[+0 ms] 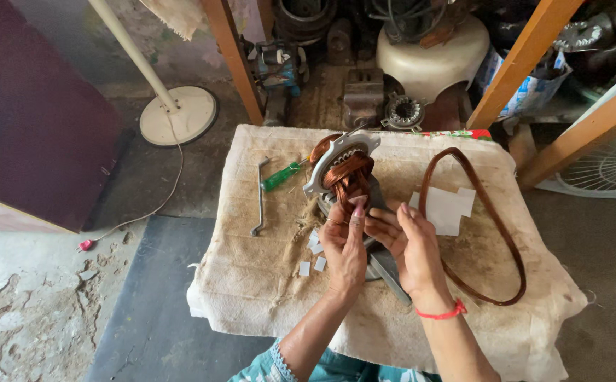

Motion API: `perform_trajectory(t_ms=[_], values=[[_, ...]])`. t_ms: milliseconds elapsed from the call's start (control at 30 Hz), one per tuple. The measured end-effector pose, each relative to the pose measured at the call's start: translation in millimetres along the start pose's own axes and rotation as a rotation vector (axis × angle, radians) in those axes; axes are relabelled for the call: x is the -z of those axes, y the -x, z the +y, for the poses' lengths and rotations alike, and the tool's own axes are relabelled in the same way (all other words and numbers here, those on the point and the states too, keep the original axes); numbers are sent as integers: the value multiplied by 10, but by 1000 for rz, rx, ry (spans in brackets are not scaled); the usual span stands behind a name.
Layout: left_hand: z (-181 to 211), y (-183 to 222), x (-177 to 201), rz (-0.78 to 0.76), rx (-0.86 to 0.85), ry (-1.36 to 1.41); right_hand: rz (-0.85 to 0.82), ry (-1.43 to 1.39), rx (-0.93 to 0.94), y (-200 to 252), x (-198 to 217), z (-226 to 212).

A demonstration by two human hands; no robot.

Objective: The person manipulates copper windings on a motor stator, using fingers and a small tool to adjust and separate the wires. The person repeatedly presses and repositions the windings within the stator slots.

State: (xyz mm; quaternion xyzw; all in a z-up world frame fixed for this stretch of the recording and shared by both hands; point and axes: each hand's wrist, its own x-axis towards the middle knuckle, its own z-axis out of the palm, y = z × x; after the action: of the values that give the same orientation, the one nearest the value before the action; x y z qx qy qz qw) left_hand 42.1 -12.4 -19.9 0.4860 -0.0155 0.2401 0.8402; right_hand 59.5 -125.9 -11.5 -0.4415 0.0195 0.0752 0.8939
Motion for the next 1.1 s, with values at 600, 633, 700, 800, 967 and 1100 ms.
perform_trajectory(t_ms=[600, 633, 700, 800, 967, 1100], values=[[30, -23, -28, 22, -40, -14, -15, -155, 196, -29, -243, -123], [28, -24, -36, 22, -35, -21, 9, -141, 220, 33, -231, -90], [49, -15, -34, 25, -24, -41, 58, -116, 265, 149, -244, 29], [102, -1, -36, 35, 23, -94, 132, -20, 226, 218, -275, 179], [151, -10, -58, 13, -31, -149, 149, 125, 389, 50, -324, 292], [124, -12, -64, -7, -68, -127, 161, 299, 555, -176, -367, 299]])
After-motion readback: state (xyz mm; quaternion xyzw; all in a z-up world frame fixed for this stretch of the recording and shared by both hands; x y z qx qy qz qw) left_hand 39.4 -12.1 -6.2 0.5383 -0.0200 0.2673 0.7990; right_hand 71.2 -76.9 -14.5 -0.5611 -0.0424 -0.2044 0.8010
